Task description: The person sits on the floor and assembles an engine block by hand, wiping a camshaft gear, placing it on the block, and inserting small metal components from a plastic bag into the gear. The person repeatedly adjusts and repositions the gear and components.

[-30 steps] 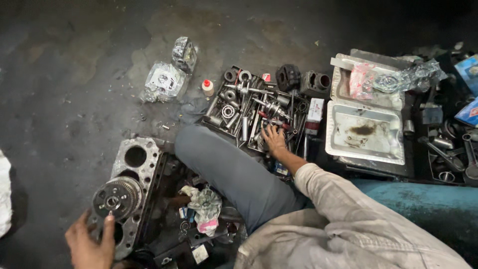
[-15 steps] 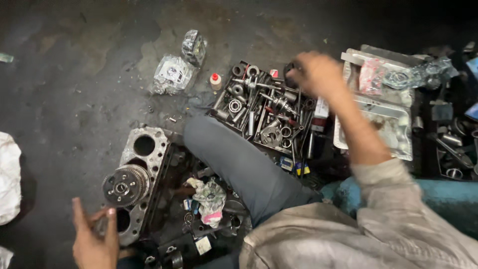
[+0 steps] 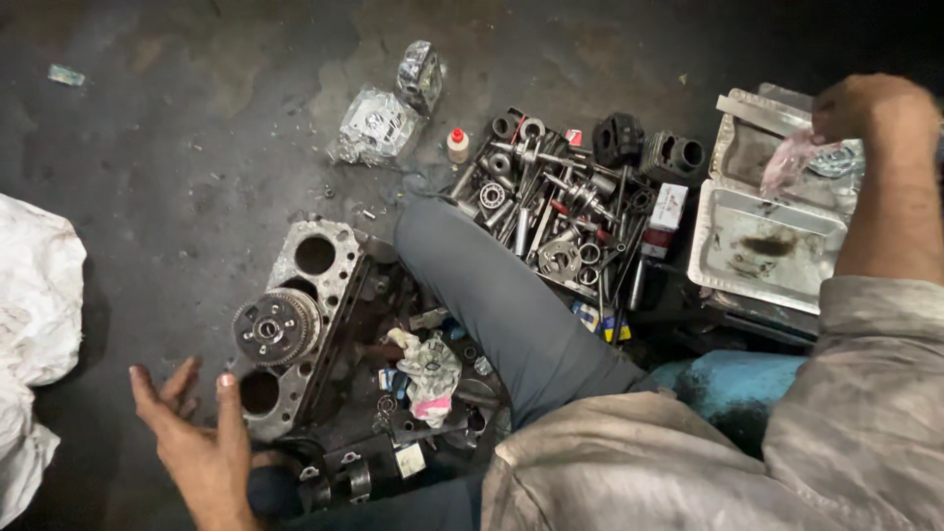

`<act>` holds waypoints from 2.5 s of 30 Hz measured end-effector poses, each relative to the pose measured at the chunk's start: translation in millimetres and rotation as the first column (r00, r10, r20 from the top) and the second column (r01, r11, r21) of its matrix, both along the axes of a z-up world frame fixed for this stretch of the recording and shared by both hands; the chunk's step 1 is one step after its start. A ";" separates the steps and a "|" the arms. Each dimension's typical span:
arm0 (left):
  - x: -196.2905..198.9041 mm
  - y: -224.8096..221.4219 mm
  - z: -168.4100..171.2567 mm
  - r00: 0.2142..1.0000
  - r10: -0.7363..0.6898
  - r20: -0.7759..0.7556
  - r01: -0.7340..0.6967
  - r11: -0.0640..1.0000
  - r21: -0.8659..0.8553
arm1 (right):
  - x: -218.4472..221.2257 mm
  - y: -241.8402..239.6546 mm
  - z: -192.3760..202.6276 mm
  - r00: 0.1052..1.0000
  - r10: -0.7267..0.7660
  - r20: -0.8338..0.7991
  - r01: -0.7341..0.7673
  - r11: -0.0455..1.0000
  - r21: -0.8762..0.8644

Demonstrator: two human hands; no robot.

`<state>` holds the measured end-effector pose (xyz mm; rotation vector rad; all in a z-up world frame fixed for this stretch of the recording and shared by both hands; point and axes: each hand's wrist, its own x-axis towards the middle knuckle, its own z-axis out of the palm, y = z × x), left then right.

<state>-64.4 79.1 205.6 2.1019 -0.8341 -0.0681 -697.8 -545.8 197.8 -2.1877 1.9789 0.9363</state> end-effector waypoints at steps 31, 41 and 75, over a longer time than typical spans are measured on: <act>19.1 -71.0 -144.9 0.449 -0.262 -0.854 -0.608 0.611 -0.507 | 605.1 380.5 -60.8 -0.421 0.354 0.835 -0.798 0.293 -0.527; 11.6 -67.0 -132.6 0.445 -0.232 -0.865 -0.542 0.699 -0.466 | 588.6 378.2 -63.5 -0.378 0.372 0.848 -0.820 0.291 -0.493; -16.8 -44.4 -47.8 0.514 -0.260 -0.818 -0.258 0.862 -0.436 | 362.0 211.6 72.4 0.211 0.576 0.790 -0.688 0.662 -0.298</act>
